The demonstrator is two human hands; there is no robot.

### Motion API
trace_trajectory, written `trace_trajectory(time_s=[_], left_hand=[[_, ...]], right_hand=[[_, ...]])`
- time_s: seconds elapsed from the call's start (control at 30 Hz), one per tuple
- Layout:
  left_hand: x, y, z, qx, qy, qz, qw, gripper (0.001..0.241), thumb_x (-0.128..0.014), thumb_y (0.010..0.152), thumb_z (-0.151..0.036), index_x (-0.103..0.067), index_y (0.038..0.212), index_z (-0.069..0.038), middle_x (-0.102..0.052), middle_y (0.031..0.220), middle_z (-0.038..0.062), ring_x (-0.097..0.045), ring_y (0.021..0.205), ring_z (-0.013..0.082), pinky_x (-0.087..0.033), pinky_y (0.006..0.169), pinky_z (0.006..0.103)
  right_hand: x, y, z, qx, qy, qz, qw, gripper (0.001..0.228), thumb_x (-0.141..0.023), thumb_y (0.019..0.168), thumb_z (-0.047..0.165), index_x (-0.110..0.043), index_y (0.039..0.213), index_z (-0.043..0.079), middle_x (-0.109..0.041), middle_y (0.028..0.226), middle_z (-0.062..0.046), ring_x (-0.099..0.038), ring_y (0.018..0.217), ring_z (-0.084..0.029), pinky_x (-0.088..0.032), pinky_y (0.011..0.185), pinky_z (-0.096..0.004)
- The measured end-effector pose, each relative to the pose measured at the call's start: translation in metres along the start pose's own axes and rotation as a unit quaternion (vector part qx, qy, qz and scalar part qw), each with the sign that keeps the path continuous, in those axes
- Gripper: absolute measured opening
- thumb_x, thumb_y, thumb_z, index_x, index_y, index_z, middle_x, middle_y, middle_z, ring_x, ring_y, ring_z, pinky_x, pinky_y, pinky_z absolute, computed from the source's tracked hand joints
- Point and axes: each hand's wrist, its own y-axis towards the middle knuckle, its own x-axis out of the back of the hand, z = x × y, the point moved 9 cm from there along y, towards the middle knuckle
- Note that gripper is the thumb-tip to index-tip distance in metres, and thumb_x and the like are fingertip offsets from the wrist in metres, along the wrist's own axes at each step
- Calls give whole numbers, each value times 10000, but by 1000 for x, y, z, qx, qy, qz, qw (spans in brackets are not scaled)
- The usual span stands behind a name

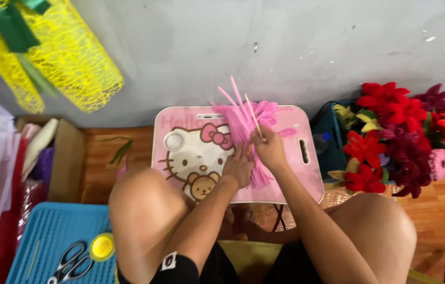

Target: The person sits on the floor and uses a wooden stick to wrap pink pipe cleaners around it, forming a flower shape. They repeatedly wrap the pipe cleaner and adjust the resulting flower on a pink Hello Kitty tray.

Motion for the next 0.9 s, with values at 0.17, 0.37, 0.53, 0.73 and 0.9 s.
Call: trace_trajectory(time_s=[0.17,0.37,0.53,0.73,0.9], left_hand=[[13,6,18,49,-104,-15,993,679,-634,877,-275,-478,1526,-147,-130,1706,209,-118,1534,539,-415,1112,626],[194,17,39,-50,-414,-239,877,460,-620,971,-342,-614,1346,-75,-679,1252,214,-634,1198,422,-522,1009,514],[314,-50,46,-134,-307,-244,910,209,-631,991,-213,-682,1157,-97,-762,1152,111,-736,1054,225,-570,916,371],[301,-110,56,-131,-318,-342,874,257,-522,1034,-234,-689,1159,-83,-757,1023,33,-694,936,170,-511,836,313],[244,-135,16,3,-398,-223,890,303,-555,1016,-186,-637,1289,-86,-743,1175,86,-718,985,167,-631,853,266]], right_hand=[[60,-18,130,111,55,-66,990,215,-611,1058,180,-726,879,156,-632,616,11,-451,552,-92,-368,559,-228],[117,-22,195,165,-27,-19,986,120,-623,1070,116,-701,980,124,-678,640,19,-409,466,-53,-312,486,-185],[134,-19,203,155,-165,37,973,251,-617,1101,168,-651,856,127,-451,562,48,-309,491,-83,-283,508,-282],[109,-5,156,168,-51,0,984,263,-590,1103,218,-653,871,111,-597,684,41,-423,568,-67,-359,591,-268],[102,-40,129,-12,5,-18,1000,351,-616,1020,208,-631,674,148,-451,559,69,-346,510,-49,-269,523,-245]])
